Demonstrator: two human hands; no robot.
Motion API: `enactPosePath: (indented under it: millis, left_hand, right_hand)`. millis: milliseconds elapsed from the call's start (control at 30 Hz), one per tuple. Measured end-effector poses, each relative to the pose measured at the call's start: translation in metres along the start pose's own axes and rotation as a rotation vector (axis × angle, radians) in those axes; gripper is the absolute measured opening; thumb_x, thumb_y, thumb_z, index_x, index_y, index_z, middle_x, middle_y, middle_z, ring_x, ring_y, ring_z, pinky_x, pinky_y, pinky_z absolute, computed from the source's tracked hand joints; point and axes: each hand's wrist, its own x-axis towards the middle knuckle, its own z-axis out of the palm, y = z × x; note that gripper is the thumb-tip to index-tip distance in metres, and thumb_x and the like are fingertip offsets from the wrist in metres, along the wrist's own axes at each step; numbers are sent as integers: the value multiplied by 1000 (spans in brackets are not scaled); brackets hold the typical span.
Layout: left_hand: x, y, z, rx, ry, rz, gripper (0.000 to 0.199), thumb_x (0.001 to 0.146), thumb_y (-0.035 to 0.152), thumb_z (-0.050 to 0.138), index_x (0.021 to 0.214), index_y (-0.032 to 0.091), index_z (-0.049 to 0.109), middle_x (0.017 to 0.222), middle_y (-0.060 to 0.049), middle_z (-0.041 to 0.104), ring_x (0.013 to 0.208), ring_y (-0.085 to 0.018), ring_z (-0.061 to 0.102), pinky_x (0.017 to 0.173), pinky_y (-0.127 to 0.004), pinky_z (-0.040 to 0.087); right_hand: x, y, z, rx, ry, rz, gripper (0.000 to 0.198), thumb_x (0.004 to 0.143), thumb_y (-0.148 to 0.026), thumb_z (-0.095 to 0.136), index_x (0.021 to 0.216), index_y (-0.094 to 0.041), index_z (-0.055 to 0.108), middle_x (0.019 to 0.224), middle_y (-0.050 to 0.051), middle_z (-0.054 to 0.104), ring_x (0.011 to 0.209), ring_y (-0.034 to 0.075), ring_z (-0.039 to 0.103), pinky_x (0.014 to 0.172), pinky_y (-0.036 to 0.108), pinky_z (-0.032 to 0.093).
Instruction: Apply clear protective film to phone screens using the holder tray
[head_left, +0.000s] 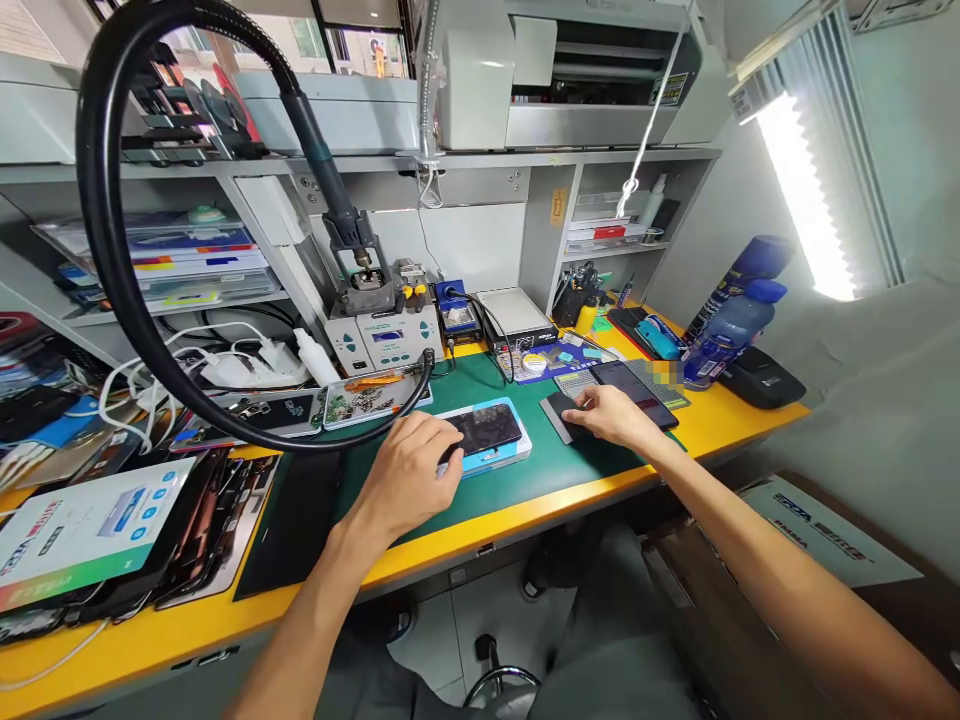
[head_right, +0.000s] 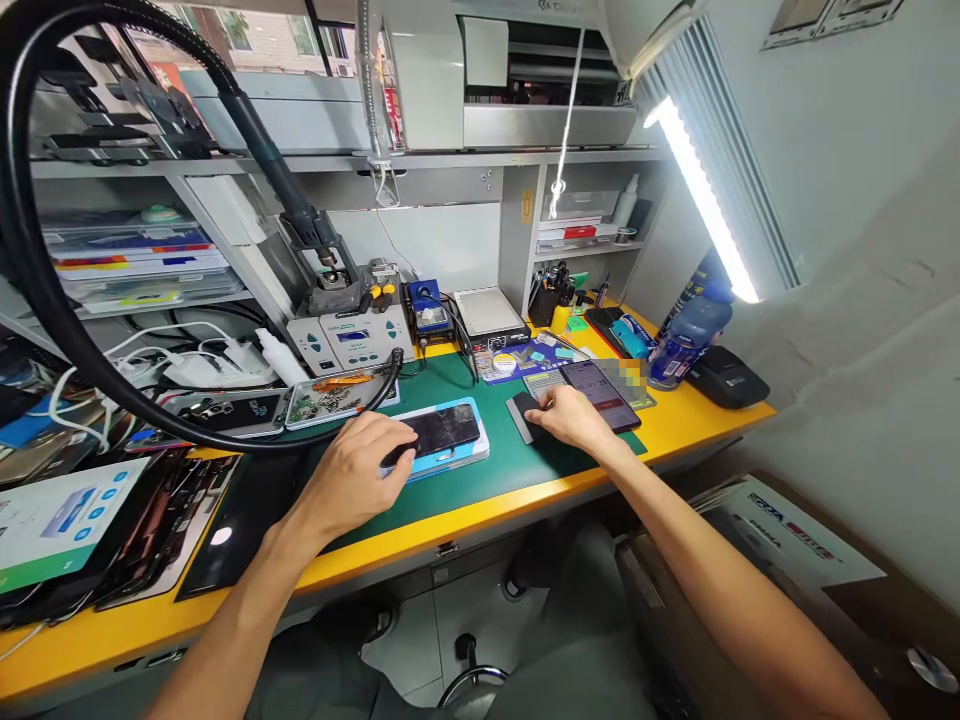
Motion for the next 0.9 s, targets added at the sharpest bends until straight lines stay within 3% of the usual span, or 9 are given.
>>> enactPosePath:
  millis: [133, 233, 333, 467, 600, 700, 800, 900]
  left_hand:
    - [14, 16, 18, 21, -68, 40, 20, 91, 21, 59, 104, 15, 72, 109, -10, 73, 105, -29, 63, 93, -48, 50]
    - [13, 21, 27, 32, -63, 13, 21, 91, 22, 59, 106, 14, 72, 114, -12, 72, 107, -31, 62, 93, -49, 50]
    - [12, 21, 31, 30, -55, -15, 20, 93, 24, 58, 106, 15, 72, 114, -11, 72, 107, -30, 62, 93, -48, 50]
    - [11, 22, 31, 20, -55, -28, 19, 94, 25, 60, 105, 17, 72, 112, -9, 73, 106, -28, 63, 93, -46, 51]
    - [8, 22, 29, 0, -34, -33, 17, 93, 23, 60, 105, 17, 71, 112, -9, 73, 106, -27, 63, 93, -46, 50]
    - [2, 26, 29, -22, 19, -57, 17, 92, 20, 60, 105, 18, 71, 112, -8, 73, 107, -26, 64, 95, -46, 50]
    - [-11, 39, 32, -63, 152, -103, 17, 91, 17, 62, 105, 18, 70, 110, -9, 72, 107, -27, 63, 96, -47, 49]
    - [-26, 63, 37, -234, 269, -234, 12, 91, 16, 61, 99, 19, 70, 97, -8, 72, 94, -23, 64, 87, -43, 51]
  right_hand:
    - [-8, -17, 12, -4, 22, -67, 21, 81, -32, 76, 72, -19, 62, 72, 8, 66, 77, 24, 64, 59, 27, 37]
    - [-7, -35, 26, 103, -135, -82, 24, 90, -39, 66, 79, -19, 67, 71, 5, 68, 62, 18, 62, 51, 25, 38]
    - [0, -45, 42, 228, -273, -54, 20, 91, -31, 62, 76, -17, 66, 69, 4, 67, 52, 14, 58, 41, 22, 38]
    - [6, -47, 51, 362, -332, -17, 10, 83, -19, 65, 74, -16, 65, 65, 1, 64, 49, 11, 56, 38, 20, 38]
    - [-3, -52, 46, 484, -349, 7, 6, 79, -20, 69, 76, -16, 67, 62, 0, 62, 49, 11, 55, 39, 19, 40]
    - [-14, -57, 43, 575, -371, 37, 10, 79, -25, 69, 77, -16, 67, 62, 0, 61, 50, 11, 56, 44, 20, 46]
    - [-18, -57, 46, 632, -400, 74, 11, 76, -26, 69, 76, -15, 67, 61, 1, 62, 51, 12, 58, 48, 21, 50]
    - [-17, -52, 50, 650, -421, 82, 12, 77, -27, 69, 75, -16, 67, 60, 1, 63, 51, 13, 59, 46, 21, 49]
